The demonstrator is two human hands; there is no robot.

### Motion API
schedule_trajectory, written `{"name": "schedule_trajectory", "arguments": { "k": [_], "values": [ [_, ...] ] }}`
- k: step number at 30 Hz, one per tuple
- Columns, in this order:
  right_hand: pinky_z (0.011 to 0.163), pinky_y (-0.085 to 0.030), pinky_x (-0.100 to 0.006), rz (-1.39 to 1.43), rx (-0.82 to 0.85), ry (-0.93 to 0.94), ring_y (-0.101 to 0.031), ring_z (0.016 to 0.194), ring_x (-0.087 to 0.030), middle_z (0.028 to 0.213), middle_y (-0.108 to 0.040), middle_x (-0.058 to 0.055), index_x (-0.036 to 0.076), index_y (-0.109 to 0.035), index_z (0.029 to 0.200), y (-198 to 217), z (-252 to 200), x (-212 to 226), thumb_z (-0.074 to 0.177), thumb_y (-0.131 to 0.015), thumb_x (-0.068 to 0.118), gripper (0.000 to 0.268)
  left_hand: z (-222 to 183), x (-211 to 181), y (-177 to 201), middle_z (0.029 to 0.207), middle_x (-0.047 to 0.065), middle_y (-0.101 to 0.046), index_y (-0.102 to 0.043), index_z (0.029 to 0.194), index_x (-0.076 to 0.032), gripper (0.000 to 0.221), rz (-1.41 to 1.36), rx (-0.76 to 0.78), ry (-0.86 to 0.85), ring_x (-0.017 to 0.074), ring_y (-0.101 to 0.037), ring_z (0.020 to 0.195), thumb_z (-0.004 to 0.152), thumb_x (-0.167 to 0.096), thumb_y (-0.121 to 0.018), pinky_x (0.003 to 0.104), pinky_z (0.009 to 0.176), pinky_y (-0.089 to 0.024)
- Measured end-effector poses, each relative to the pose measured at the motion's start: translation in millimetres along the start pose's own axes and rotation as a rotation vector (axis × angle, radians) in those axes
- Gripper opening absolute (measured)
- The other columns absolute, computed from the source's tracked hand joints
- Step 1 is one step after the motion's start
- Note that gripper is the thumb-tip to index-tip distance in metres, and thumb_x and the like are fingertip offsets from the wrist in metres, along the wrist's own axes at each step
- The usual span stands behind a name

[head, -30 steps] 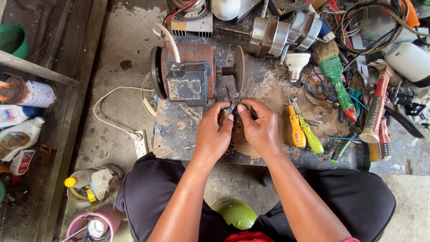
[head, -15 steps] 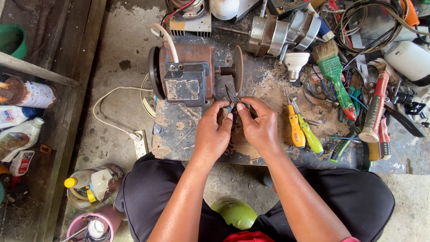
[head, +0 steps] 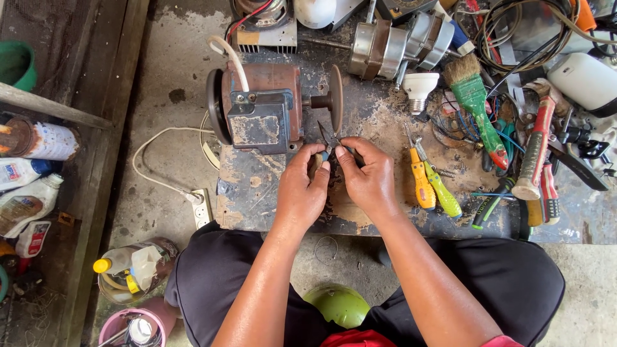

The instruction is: Shaping the tip of a small tool using a bench grinder and then using pliers to adjust a component.

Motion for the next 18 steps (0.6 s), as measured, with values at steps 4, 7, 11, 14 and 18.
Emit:
{"name": "schedule_trajectory", "arguments": {
  "k": [4, 7, 11, 14, 18],
  "values": [
    [0.061, -0.056, -0.037, 0.012, 0.008, 0.005, -0.071, 0.078, -0.022, 0.082, -0.074, -0.02, 0.004, -0.079, 0.102, 0.0, 0.5, 1.0, 0.096, -0.075, 0.009, 0.009, 0.8, 1.6, -1.1, 0.106, 0.025, -0.068, -0.066, 0.129, -0.008, 0.034, -0.001, -0.004, 0.011, 0.0429, -0.07, 0.105, 0.096, -0.013, -0.058, 0.051, 0.087, -0.057],
    [0.06, -0.056, -0.037, 0.008, 0.009, 0.016, -0.071, 0.077, -0.022, 0.083, -0.074, -0.02, 0.003, -0.079, 0.103, 0.8, 1.0, 2.5, 0.096, -0.075, 0.009, 0.009, 1.2, 2.4, -1.7, 0.105, 0.024, -0.069, -0.066, 0.128, -0.009, 0.033, 0.007, -0.005, 0.017, 0.0411, -0.07, 0.103, 0.096, -0.013, -0.058, 0.05, 0.086, -0.057],
    [0.058, -0.055, -0.036, 0.031, 0.028, 0.013, -0.069, 0.073, -0.021, 0.079, -0.072, -0.02, 0.002, -0.078, 0.103, 2.4, 0.2, 3.7, 0.097, -0.074, 0.008, 0.01, -0.1, 0.9, -0.6, 0.103, 0.024, -0.069, -0.067, 0.127, -0.007, 0.032, 0.009, -0.003, 0.01, 0.0417, -0.07, 0.101, 0.096, -0.011, -0.058, 0.049, 0.085, -0.057],
    [0.057, -0.054, -0.034, 0.016, 0.029, 0.018, -0.068, 0.072, -0.019, 0.077, -0.071, -0.017, 0.003, -0.078, 0.102, 3.3, -0.9, 6.6, 0.097, -0.074, 0.008, 0.008, -0.5, 2.8, -1.0, 0.102, 0.024, -0.069, -0.067, 0.127, -0.007, 0.032, 0.01, 0.001, 0.008, 0.0415, -0.07, 0.1, 0.096, -0.011, -0.058, 0.049, 0.083, -0.057],
    [0.056, -0.054, -0.035, 0.018, 0.029, 0.017, -0.067, 0.072, -0.019, 0.077, -0.07, -0.019, 0.002, -0.078, 0.102, 3.4, -2.4, 5.9, 0.097, -0.074, 0.009, 0.009, -2.5, 3.4, -0.2, 0.101, 0.023, -0.069, -0.067, 0.126, -0.008, 0.032, 0.003, 0.002, 0.011, 0.0402, -0.07, 0.099, 0.096, -0.011, -0.058, 0.048, 0.082, -0.057]
  ]
}}
Point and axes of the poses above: each hand's wrist, its own z-axis towards the middle knuckle, its own y-axis out of the back of the hand, x = y × z, the point moved 1 cm from there along z, towards the middle knuckle
